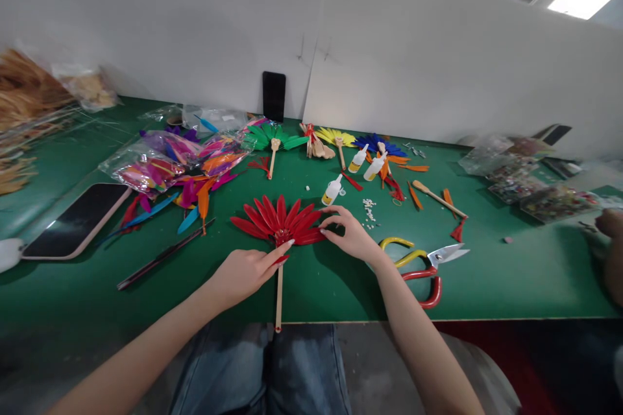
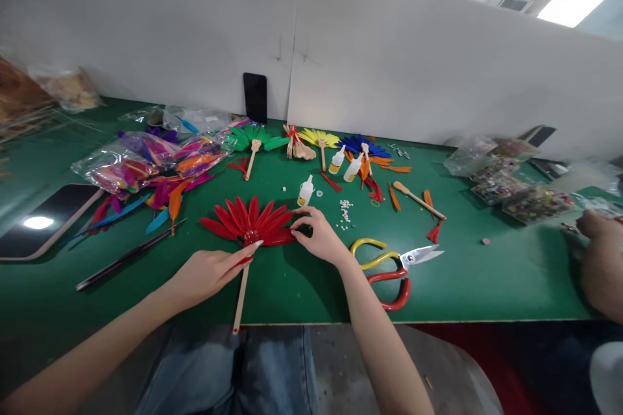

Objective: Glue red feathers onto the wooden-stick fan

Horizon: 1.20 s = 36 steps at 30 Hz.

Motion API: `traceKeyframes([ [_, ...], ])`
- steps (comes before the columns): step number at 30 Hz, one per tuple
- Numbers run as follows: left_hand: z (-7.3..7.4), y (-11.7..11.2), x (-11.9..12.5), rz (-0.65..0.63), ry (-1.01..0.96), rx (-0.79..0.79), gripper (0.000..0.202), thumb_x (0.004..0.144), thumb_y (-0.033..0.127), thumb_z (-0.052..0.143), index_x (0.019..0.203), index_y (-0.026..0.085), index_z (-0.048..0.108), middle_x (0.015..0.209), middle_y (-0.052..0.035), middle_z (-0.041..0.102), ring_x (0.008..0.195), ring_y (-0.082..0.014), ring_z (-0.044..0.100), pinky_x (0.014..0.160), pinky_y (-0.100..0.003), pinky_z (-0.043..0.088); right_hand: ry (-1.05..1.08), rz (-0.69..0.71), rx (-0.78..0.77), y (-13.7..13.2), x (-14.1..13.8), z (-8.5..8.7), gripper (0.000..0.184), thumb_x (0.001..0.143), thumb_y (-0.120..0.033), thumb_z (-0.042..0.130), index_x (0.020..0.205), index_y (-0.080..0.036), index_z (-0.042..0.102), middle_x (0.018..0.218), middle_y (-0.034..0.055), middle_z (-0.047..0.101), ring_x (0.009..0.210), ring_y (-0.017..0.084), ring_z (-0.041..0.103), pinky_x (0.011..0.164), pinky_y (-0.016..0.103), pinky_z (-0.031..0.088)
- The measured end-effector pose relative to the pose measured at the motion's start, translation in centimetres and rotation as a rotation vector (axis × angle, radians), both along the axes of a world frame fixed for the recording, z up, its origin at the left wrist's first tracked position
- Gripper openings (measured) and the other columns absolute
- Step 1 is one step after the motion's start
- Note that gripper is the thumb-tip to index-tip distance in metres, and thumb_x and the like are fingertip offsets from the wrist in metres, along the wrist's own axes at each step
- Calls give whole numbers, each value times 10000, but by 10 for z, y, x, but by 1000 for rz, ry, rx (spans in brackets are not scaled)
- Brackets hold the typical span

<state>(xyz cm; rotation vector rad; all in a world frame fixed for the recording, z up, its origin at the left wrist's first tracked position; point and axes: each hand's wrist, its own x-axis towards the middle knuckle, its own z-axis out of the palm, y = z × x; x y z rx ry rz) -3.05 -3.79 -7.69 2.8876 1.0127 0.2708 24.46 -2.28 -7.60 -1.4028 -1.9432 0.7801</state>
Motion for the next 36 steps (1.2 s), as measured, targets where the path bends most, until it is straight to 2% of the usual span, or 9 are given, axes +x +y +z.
traceKeyframes([
  [11, 0, 0, 0, -15, -14, 26, 438, 999, 318, 256, 1366, 179, 451, 643, -11, 669, 560, -145, 632, 500, -211, 438, 48, -37, -10, 0, -4, 1, 74, 805, -206, 574, 816, -214, 647, 1168, 85, 541, 1092, 232, 547, 861, 391, 476],
  [36, -1, 1, -2, -16, -7, -3, 426, 993, 312, 292, 1364, 186, 459, 663, -16, 673, 576, -143, 635, 521, -213, 454, 75, -116, 32, 0, -10, -1, 85, 785, -218, 572, 813, -220, 652, 1137, 80, 579, 1079, 232, 562, 874, 392, 468],
])
